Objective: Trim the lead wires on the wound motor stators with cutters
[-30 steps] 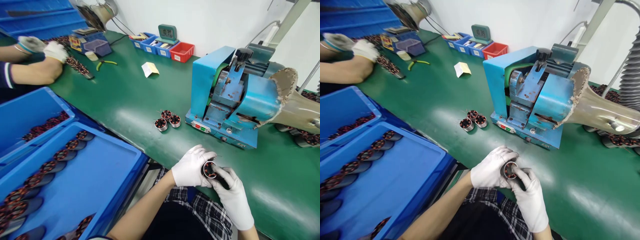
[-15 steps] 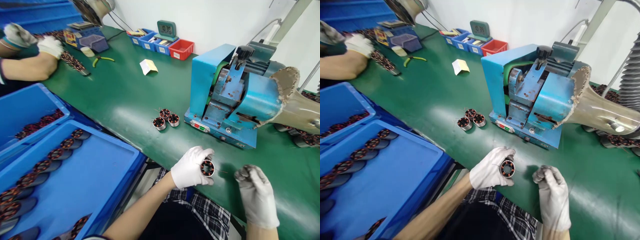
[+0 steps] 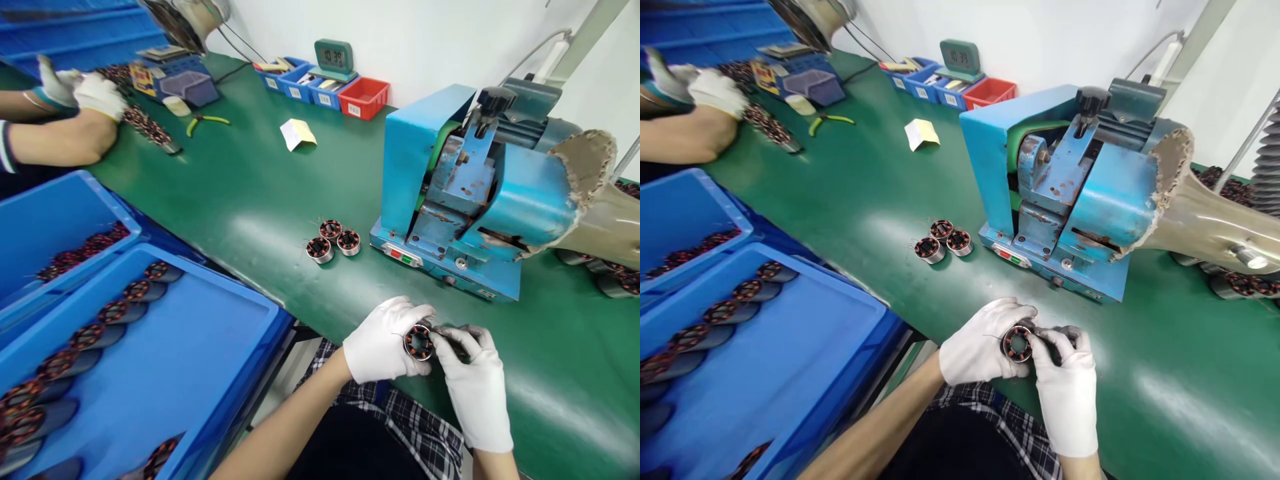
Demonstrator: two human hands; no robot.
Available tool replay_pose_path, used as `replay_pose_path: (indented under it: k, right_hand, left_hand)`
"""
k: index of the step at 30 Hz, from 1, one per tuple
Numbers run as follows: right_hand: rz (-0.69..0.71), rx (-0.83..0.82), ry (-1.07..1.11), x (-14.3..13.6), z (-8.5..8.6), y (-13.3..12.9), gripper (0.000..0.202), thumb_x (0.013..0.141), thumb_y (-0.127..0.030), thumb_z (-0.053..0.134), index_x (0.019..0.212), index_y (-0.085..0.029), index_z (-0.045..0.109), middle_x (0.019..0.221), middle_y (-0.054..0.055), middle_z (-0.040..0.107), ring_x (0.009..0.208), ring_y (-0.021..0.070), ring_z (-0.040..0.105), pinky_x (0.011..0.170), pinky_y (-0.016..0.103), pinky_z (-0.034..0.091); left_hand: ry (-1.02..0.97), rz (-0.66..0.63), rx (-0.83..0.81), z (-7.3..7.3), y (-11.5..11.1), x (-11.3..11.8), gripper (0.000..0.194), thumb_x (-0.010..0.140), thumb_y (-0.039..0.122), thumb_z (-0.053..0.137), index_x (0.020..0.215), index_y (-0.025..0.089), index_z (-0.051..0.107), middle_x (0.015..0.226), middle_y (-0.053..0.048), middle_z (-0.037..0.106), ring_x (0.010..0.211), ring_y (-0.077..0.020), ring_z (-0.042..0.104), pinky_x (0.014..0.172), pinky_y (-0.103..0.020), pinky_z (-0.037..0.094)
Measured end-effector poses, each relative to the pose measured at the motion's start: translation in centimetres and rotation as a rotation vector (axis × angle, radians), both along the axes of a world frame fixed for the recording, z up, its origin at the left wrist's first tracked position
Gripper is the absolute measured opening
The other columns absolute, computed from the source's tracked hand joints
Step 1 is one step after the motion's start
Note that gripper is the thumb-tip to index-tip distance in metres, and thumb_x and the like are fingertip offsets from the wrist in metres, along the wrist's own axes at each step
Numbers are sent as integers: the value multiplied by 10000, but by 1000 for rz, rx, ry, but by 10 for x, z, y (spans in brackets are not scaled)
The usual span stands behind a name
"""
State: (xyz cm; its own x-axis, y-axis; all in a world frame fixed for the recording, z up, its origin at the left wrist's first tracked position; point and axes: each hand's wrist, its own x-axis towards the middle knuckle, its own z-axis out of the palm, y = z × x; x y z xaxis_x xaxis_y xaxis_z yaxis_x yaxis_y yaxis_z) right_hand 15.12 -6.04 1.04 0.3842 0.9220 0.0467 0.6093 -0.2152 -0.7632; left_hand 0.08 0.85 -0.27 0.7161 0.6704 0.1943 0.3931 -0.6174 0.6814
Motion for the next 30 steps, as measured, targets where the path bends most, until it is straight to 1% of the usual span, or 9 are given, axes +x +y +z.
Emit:
replay_pose_path:
  k: [3,7,13,19,22,24,27,29,30]
  right_hand:
    - [62,-80,49,6,-2,-5,275,773,-477,563,735,-228,674,820,61,641,759,214,607,700,321,486]
    - [125,-230,162,7,-2,-13,292,817,-470,508,737,-228,652,741,37,695,678,200,630,619,278,477]
    - [38,-157,-65,1,-6,-10,308,822,-464,469,727,-237,655,721,38,709,607,204,642,551,283,455]
    - [105,-167,-306,8,-15,8,293,842,-385,432,727,-238,658,708,39,704,589,198,635,521,279,437]
    - [30,-157,-383,22,-10,1,289,838,-422,457,749,-236,660,734,43,703,629,222,641,559,306,452]
    - [2,-100,-332,29,-3,-8,272,827,-444,494,763,-234,655,750,40,700,649,219,642,591,310,469]
    - [269,-31,-154,25,2,-16,202,846,-393,512,887,-249,648,851,27,691,744,184,640,686,284,490]
    - [454,-21,-134,14,2,-18,190,871,-338,489,956,-262,641,882,29,675,769,179,627,711,292,489]
    - [491,-7,-156,8,1,-17,194,880,-320,474,949,-261,646,859,32,669,752,181,621,695,299,489]
  left_hand:
    - [-8,4,-8,2,0,0,713,586,394,739,1185,158,433,1065,-80,623,957,-253,590,991,-428,363]
    - [-23,9,-5,3,0,0,706,564,379,754,1160,156,449,1042,-74,627,944,-248,582,962,-412,383]
    - [-48,-52,-12,3,3,1,415,607,349,714,934,182,520,946,-60,615,916,-227,576,882,-381,423]
    - [-51,-62,-4,1,4,2,450,602,380,732,939,178,512,925,-50,618,905,-223,577,918,-392,394]
    - [-35,-47,-16,3,3,2,445,579,364,756,905,173,520,908,-47,617,876,-220,571,870,-365,418]
    - [-29,-39,-36,5,2,1,461,566,334,767,919,169,520,912,-45,617,850,-216,567,839,-352,429]
    - [-59,-50,-59,6,2,-2,478,605,294,725,1005,161,499,976,-59,611,882,-219,562,854,-356,427]
    - [-91,-76,-82,5,2,-4,419,652,263,666,1021,166,493,994,-59,610,906,-216,563,866,-354,427]
    - [-106,-77,-95,4,2,-5,385,658,239,644,1007,169,497,986,-56,613,909,-213,565,869,-352,429]
